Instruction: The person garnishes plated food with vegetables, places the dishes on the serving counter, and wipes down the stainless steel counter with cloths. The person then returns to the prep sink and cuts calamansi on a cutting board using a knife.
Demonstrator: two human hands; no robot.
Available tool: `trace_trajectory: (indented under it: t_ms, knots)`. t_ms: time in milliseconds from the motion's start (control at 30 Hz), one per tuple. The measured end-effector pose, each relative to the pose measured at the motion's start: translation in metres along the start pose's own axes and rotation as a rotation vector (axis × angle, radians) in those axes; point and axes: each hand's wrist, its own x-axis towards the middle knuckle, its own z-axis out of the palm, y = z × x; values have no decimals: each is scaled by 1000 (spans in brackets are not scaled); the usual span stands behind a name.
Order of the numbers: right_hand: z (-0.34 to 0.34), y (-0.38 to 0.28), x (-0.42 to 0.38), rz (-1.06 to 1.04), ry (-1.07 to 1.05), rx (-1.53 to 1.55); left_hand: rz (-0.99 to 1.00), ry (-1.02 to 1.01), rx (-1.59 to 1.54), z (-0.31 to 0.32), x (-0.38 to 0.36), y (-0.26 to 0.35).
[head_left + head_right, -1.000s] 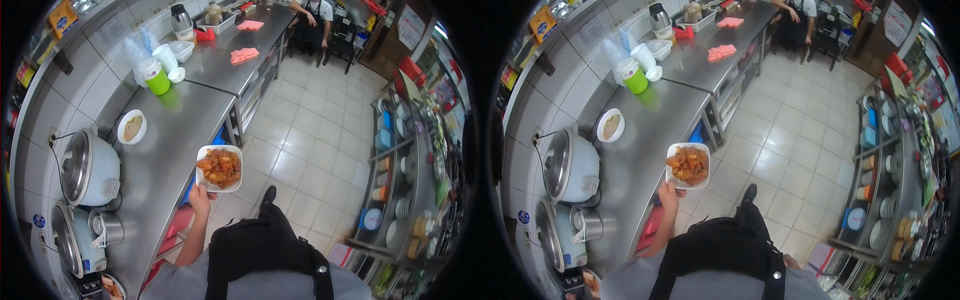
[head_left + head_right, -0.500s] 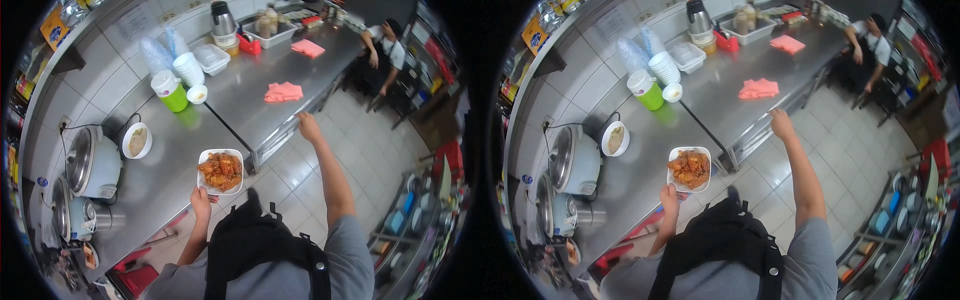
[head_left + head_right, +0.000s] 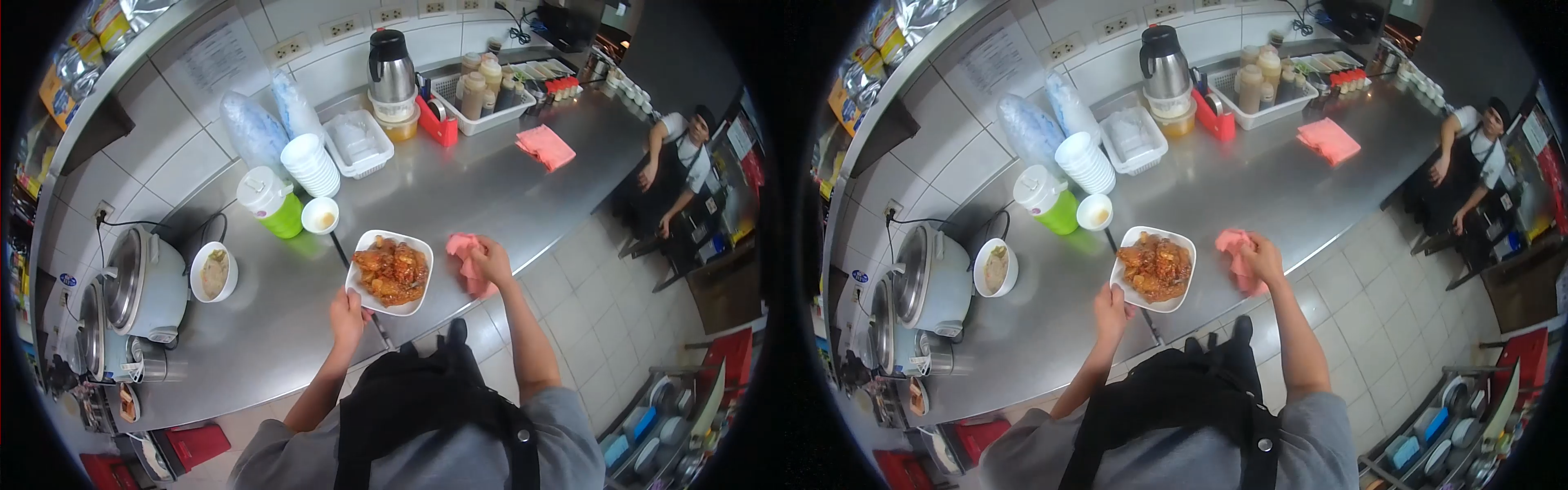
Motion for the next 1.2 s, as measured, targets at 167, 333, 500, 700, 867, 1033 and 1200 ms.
trace_trajectory:
  t_ms: [167,333,500,700,867,1033,1200]
  knots:
    - [-15,-44,40,156,-333,1882,137,57,89,77,30,13]
    - [36,-54,93,52,-799,2508,30,54,175,147,54,39]
    - [33,-2,59,90,-826,1772,231,342,366,182,85,10]
    - [-72,-22,98,-234,-343,506,-37,309,261,181,72,31]
    - [-42,8,134,362,-831,1150,-19,335,321,179,61,15]
    - [-17,14,138,294,-872,996,-80,373,329,167,54,9]
    - [-25,-6,141,26,-688,657,-117,382,306,155,49,-29]
